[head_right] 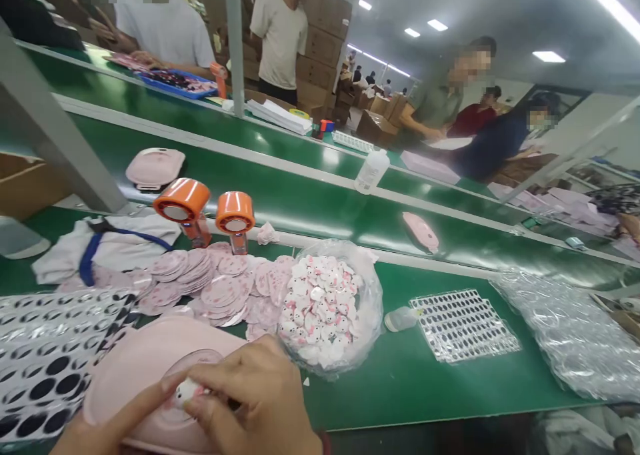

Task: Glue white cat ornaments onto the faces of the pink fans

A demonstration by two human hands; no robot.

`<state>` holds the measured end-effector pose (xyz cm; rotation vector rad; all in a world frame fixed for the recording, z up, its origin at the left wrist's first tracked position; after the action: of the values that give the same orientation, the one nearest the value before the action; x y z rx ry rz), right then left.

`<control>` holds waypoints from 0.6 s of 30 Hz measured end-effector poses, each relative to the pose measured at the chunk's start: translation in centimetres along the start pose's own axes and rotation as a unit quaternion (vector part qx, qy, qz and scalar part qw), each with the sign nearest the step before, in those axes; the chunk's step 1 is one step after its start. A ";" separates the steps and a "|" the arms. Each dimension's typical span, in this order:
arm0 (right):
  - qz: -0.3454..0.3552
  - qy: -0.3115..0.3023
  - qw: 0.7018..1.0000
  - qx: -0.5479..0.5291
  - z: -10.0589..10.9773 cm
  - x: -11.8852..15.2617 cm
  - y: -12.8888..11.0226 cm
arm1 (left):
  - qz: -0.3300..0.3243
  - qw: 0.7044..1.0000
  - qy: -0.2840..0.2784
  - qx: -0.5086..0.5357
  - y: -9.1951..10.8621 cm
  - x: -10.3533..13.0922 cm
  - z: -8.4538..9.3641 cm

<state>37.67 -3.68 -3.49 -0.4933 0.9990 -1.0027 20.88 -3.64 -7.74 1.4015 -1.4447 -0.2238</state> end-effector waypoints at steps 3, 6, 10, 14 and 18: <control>0.034 0.014 0.997 0.062 -1.4 0.3 -0.8 | 0.055 0.997 0.016 0.043 0.3 0.7 0.2; 0.023 0.058 0.990 0.125 -1.9 0.5 -1.4 | 0.075 0.993 0.036 0.084 0.9 1.2 0.2; 0.060 0.090 0.981 0.160 -2.4 0.8 -2.1 | 0.064 0.995 0.035 0.071 1.4 1.6 0.3; 0.117 0.096 0.966 0.212 -2.6 0.8 -2.7 | 0.054 0.996 0.029 0.062 1.5 1.9 0.4; 0.166 0.110 0.948 0.249 -2.9 0.7 -2.9 | 0.043 0.996 0.033 0.075 1.5 2.1 0.3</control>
<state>33.94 -5.45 -3.04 0.2067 0.9408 -0.9693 20.21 -5.03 -5.68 1.4491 -1.4879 -0.0130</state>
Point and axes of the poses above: each hand's wrist, its own x-axis away from the middle knuckle, its own z-axis out of the back of the hand, y = z × x, the point moved 2 cm from there along -x, towards the middle knuckle, and after that the axes turned 9 degrees about x, right-handed, at the moved point
